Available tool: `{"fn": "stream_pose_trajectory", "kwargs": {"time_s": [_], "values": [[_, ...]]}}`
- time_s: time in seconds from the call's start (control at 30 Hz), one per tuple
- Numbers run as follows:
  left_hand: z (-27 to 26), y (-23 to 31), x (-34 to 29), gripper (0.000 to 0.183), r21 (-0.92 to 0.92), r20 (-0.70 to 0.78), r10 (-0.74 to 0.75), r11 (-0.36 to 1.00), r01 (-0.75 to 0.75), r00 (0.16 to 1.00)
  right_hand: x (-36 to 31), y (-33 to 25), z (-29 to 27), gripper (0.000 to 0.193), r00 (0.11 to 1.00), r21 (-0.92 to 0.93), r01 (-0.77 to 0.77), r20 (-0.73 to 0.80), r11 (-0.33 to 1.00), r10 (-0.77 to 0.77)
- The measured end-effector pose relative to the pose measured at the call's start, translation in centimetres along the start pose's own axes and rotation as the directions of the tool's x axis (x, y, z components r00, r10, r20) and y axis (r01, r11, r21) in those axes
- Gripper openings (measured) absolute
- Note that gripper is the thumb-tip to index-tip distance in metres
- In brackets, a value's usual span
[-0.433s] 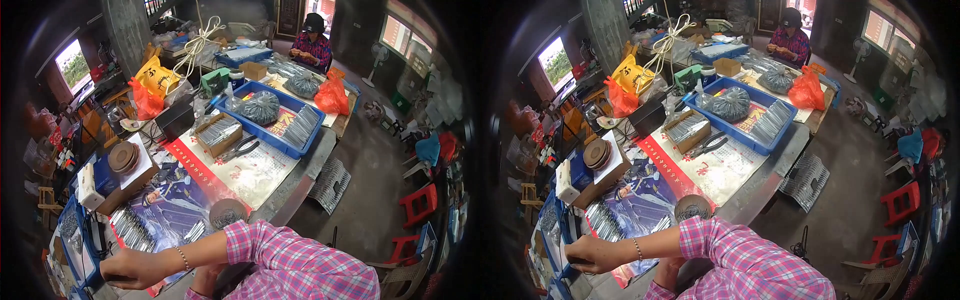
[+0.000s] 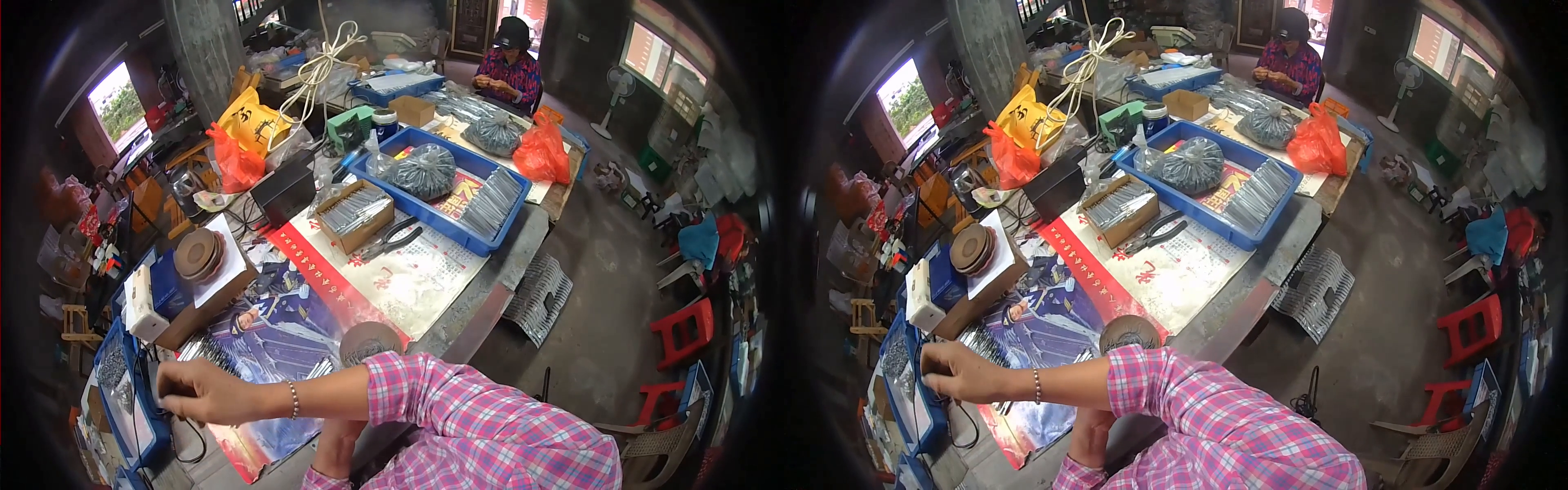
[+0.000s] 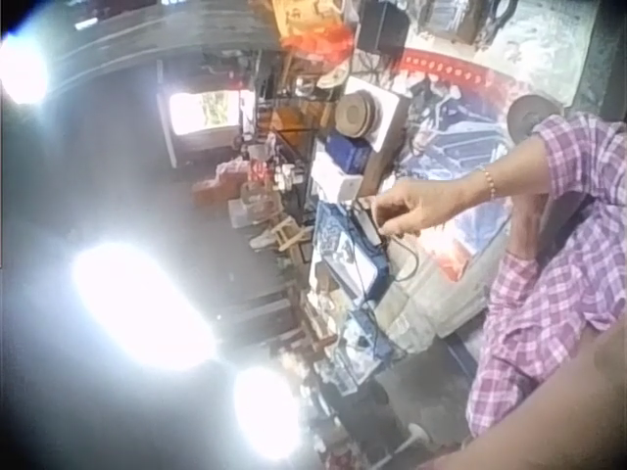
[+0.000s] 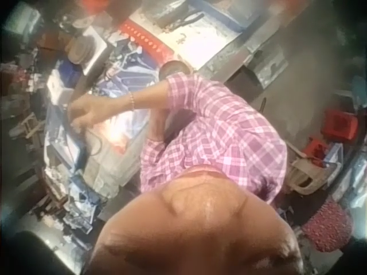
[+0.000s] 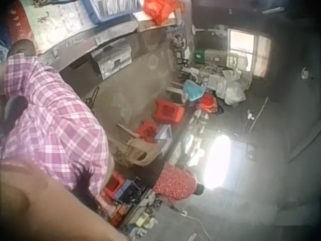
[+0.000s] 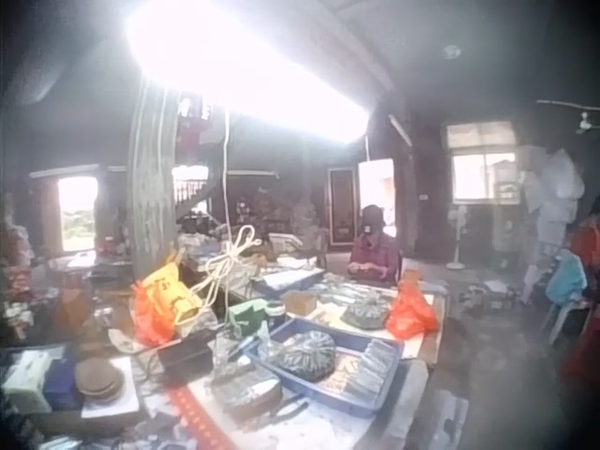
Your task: The person assembles metal components by picking up metal strips and small fasteners from a bowl and joining them together by hand.
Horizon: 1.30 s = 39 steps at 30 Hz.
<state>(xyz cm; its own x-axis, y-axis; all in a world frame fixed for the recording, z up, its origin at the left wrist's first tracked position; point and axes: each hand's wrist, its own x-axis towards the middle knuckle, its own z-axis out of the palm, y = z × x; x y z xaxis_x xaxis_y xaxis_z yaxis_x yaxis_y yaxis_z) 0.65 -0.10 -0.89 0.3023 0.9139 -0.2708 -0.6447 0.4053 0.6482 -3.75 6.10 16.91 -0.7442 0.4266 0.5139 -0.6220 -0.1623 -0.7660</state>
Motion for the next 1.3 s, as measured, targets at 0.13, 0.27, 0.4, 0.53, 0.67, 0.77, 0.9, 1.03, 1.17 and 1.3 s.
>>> {"fn": "stream_pose_trajectory", "kwargs": {"time_s": [0.13,0.27,0.4,0.53,0.67,0.77,0.9,1.03,1.17,1.3], "values": [[-0.3,-0.4,0.4,0.046,-0.105,-0.024,-0.054,0.993,0.052,0.998,0.4,2.3,-0.5,0.009,0.999,0.093,-0.037,-0.002,0.995,0.037],[-1.0,-0.4,0.6,0.045,-0.195,-0.017,-0.076,0.978,0.072,0.997,0.1,2.0,-0.3,0.013,0.996,0.024,-0.066,0.068,0.998,0.064],[-1.3,-0.7,0.8,0.044,-0.289,-0.003,-0.1,0.953,0.095,0.995,0.3,1.3,0.7,0.013,0.995,0.134,-0.069,0.078,0.989,0.059],[-1.7,-1.0,0.4,0.043,-0.372,0.011,-0.128,0.92,0.123,0.992,0.3,1.3,1.8,0.012,0.988,0.172,-0.086,0.139,0.981,0.062],[-2.7,-0.8,-0.2,0.042,-0.449,0.02,-0.154,0.881,0.147,0.988,0.6,0.4,1.9,0.011,0.987,0.213,-0.052,0.162,0.976,0.017],[-2.8,-0.8,-0.5,0.041,-0.489,0.021,-0.166,0.858,0.155,0.986,1.0,0.2,0.9,0.01,0.995,0.198,-0.014,0.103,0.98,-0.007],[-2.0,-0.8,0.0,0.04,-0.444,0.073,-0.187,0.873,0.2,0.98,2.5,1.0,-0.1,0.009,0.998,0.192,0.013,-0.062,0.981,-0.002],[-1.8,-0.7,0.4,0.04,-0.393,0.123,-0.204,0.889,0.237,0.971,4.4,2.3,-2.1,0.007,0.991,0.125,0.055,-0.128,0.991,-0.038],[-2.3,-1.3,0.8,0.037,-0.389,0.15,-0.231,0.88,0.272,0.961,5.5,1.2,-4.0,0.01,0.968,0.216,0.037,-0.25,0.976,0.018],[1.6,-1.8,1.4,0.037,-0.257,0.193,-0.267,0.915,0.311,0.944,8.1,2.6,-6.7,0.01,0.942,0.214,0.054,-0.336,0.975,0.022]]}}
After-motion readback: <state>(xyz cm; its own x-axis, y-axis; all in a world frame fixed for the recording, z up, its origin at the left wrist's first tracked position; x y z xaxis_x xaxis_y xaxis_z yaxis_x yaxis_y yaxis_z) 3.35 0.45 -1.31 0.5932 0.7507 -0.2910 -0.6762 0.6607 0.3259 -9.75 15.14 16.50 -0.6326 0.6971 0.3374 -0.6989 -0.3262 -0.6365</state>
